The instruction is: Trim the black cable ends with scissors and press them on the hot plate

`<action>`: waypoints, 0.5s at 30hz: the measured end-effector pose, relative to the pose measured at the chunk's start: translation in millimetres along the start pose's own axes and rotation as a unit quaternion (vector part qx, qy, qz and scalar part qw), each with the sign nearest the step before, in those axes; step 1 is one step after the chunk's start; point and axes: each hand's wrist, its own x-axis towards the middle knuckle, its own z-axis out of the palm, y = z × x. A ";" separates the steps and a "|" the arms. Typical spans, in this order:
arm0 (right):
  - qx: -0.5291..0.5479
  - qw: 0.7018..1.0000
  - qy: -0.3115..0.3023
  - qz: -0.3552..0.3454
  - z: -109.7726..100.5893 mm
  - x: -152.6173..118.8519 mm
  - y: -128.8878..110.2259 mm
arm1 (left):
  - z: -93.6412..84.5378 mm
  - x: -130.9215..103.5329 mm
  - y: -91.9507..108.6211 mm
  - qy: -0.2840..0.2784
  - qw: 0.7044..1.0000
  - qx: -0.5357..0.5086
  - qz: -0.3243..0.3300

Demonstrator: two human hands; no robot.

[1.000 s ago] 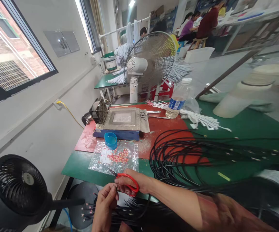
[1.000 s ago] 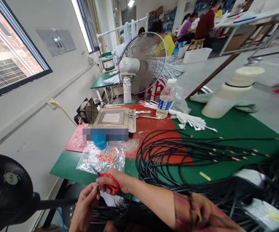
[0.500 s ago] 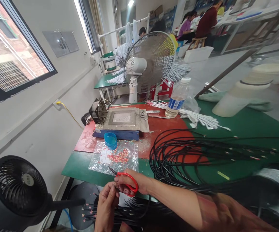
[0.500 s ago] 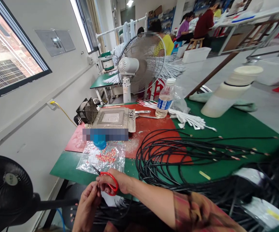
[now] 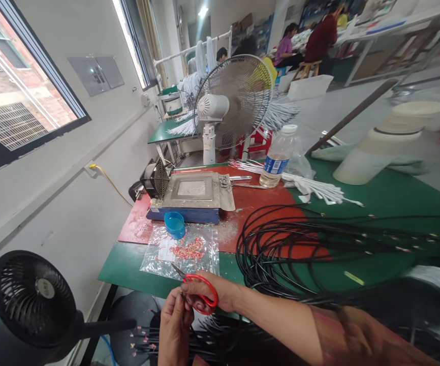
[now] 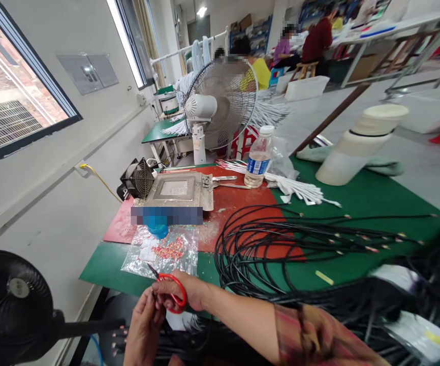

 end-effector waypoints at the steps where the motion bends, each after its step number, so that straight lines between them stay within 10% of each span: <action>1: 0.002 1.000 0.004 -0.002 0.9 -0.5 -1.0 | 0.9 0.1 0.1 0.001 1.000 -0.004 0.002; 15: -0.019 0.998 0.042 -0.043 1.1 1.9 1.7 | 1.2 7.3 -6.9 0.064 0.995 -0.078 -0.002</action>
